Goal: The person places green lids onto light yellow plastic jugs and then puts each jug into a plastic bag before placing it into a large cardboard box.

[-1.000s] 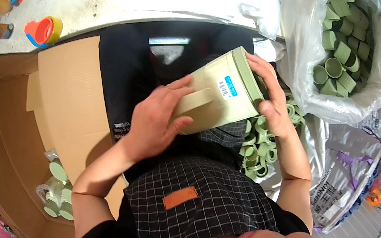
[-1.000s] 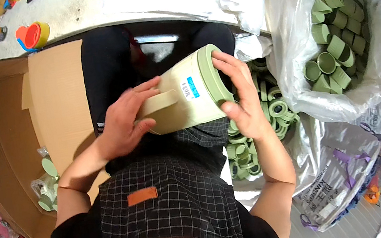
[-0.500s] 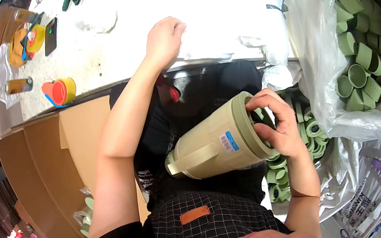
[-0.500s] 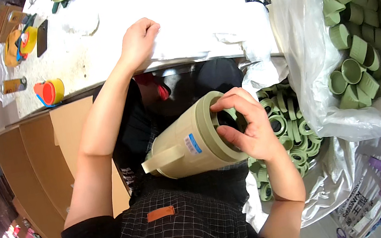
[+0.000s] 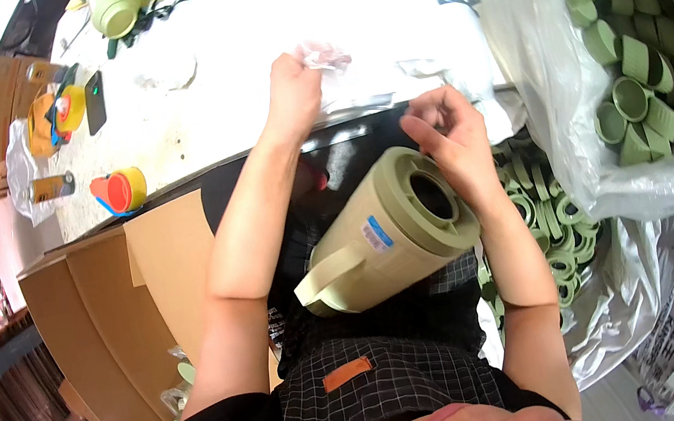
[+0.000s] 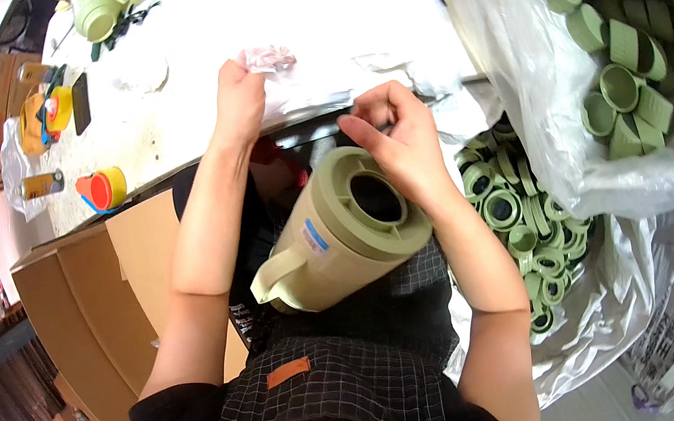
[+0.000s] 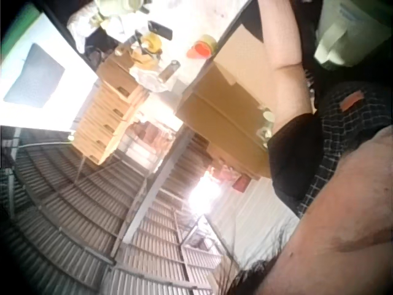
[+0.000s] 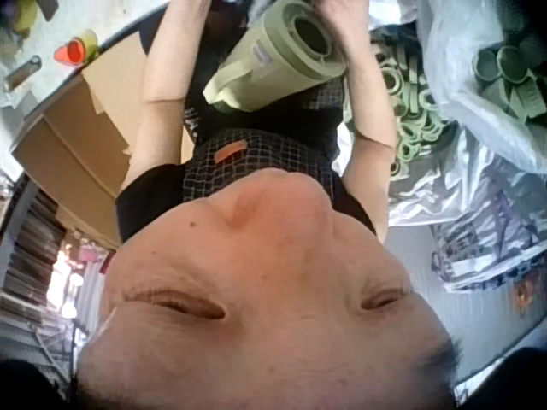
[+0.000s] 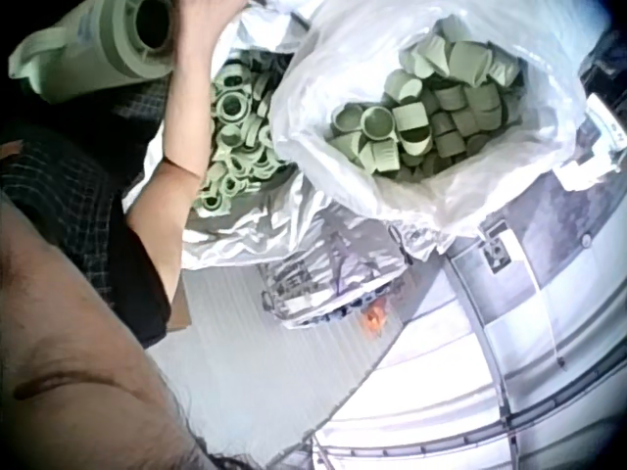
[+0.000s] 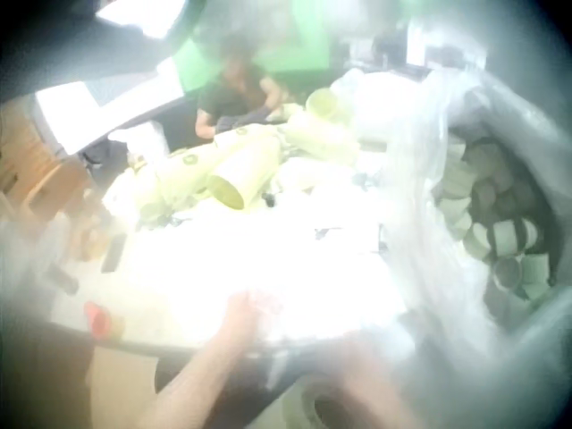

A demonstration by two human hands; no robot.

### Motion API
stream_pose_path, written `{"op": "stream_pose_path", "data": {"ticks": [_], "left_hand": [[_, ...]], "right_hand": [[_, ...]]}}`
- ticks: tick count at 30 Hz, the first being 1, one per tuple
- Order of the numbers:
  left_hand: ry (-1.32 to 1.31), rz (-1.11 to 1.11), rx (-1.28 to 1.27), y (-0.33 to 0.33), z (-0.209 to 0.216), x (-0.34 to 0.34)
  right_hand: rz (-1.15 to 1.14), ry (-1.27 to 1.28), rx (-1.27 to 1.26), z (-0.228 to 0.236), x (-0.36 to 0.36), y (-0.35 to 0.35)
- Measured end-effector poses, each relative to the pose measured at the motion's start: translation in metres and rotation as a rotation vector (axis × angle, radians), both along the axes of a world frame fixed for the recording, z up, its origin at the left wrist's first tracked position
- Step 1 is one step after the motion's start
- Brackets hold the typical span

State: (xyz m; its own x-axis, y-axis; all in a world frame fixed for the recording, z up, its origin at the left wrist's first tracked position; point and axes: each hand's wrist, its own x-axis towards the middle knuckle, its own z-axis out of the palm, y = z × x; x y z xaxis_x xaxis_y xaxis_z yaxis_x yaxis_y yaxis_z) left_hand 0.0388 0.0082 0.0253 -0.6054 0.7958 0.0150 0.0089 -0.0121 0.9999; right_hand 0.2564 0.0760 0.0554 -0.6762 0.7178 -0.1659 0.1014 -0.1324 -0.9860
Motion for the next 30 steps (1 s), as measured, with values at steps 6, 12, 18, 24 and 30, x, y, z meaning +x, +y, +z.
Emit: {"op": "stream_pose_path", "data": {"ticks": [6, 12, 18, 24, 30], "left_hand": [[0.477, 0.004, -0.12, -0.02, 0.021, 0.05], [0.822, 0.225, -0.064, -0.016, 0.005, 0.049], [0.732, -0.311, 0.087, -0.022, 0.041, 0.051], [-0.014, -0.22, -0.127, -0.046, 0.064, 0.073], [-0.155, -0.08, 0.087, -0.056, 0.087, 0.082]], "right_hand": [[0.057, -0.062, 0.1, 0.012, -0.009, -0.007], [0.051, -0.03, 0.019, 0.006, -0.005, -0.007], [-0.148, 0.16, 0.348, -0.004, -0.002, -0.007], [-0.032, 0.295, 0.523, 0.001, 0.007, -0.006], [-0.244, 0.397, -0.183, -0.013, 0.01, 0.0]]}}
